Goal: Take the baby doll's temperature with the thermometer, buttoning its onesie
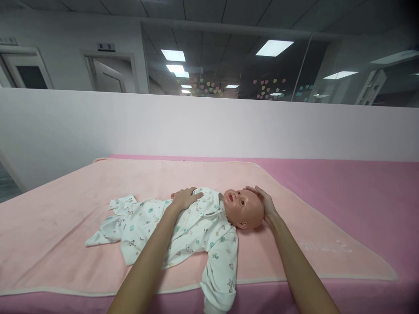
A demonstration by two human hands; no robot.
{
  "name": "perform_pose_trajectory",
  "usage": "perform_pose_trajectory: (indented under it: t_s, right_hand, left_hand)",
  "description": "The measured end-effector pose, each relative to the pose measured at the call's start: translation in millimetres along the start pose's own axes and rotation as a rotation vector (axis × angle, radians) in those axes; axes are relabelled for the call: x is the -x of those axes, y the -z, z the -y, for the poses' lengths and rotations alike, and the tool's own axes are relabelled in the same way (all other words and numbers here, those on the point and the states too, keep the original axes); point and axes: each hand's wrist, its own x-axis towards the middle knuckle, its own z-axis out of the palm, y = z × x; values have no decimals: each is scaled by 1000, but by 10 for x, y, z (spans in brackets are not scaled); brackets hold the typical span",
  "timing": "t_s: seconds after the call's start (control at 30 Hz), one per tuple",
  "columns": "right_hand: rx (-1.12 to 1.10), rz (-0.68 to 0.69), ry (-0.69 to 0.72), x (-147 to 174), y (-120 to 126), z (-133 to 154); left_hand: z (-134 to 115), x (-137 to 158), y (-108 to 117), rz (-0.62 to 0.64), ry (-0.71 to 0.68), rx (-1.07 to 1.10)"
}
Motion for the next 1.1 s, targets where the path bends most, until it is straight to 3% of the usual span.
perform_pose_trajectory:
  t_s: [0.2,0.53,0.77,0.93,1.1]
  right_hand:
    - [60,202,-143,41,29,-11]
    - [50,211,-129,23,54,-19]
    - [22,167,-28,-15,91,-8]
    - [69,171,-194,27,82,-38]
    - [31,136,-226,28,60,-57]
  left_hand:
    - [-6,-8,-7,16,18,-25]
    - [-9,11,-5,5,16,-17]
    - [-13,19,-3,9,16,-20]
    - [3,13,-10,1,9,-4]
    - [-3,18,-2,-4,-6,15]
